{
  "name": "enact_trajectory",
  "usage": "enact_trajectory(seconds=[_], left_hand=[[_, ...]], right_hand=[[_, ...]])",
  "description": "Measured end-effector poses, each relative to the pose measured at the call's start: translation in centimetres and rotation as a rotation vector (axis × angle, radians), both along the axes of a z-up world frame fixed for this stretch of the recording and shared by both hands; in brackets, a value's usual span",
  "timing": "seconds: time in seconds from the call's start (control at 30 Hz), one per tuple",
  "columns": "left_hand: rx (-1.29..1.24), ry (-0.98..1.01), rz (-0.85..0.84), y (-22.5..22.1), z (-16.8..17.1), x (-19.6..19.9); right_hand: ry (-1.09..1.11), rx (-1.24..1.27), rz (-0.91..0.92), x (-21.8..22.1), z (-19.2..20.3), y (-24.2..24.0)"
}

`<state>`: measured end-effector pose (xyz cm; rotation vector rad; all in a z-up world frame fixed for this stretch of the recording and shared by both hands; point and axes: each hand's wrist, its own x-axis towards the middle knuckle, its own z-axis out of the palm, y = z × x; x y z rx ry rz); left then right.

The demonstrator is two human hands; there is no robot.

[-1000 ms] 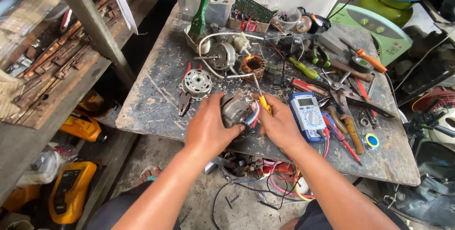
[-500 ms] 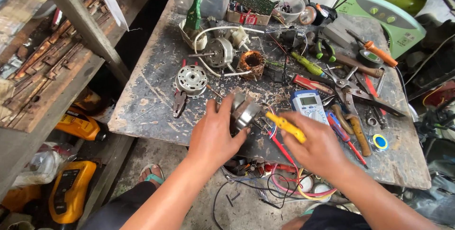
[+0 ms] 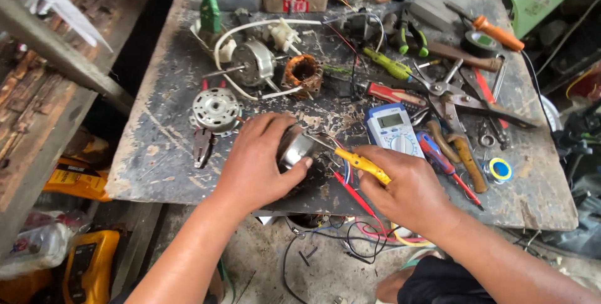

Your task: A person is reassembling the components of a small electric motor using a screwdriver and pliers on a cluttered workbench.

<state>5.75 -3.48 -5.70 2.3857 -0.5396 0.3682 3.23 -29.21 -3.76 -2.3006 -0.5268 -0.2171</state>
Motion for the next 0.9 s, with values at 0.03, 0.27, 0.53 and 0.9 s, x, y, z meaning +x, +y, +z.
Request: enact_trajectory(seconds=[0.03, 0.27, 0.53, 0.9], left_hand=[[0.003, 0.007, -0.008, 0.0, 0.1, 0.0], [0.015, 0.066, -0.039, -0.4, 0.3, 0.1], [-0.006, 0.101, -0.076, -0.4, 0.4, 0.0], [0.091, 0.022, 0.081, -0.2, -0.2, -0.8]], right_hand=[[0.007, 0.003, -0.008, 0.0, 0.0, 0.0], [-0.357, -0.239, 0.011, 0.3, 0.0, 0.4], [-0.048, 0.084, 0.029, 0.8, -0.5, 0.3], [0.190, -0.077, -0.040, 1.5, 2.4, -1.0]])
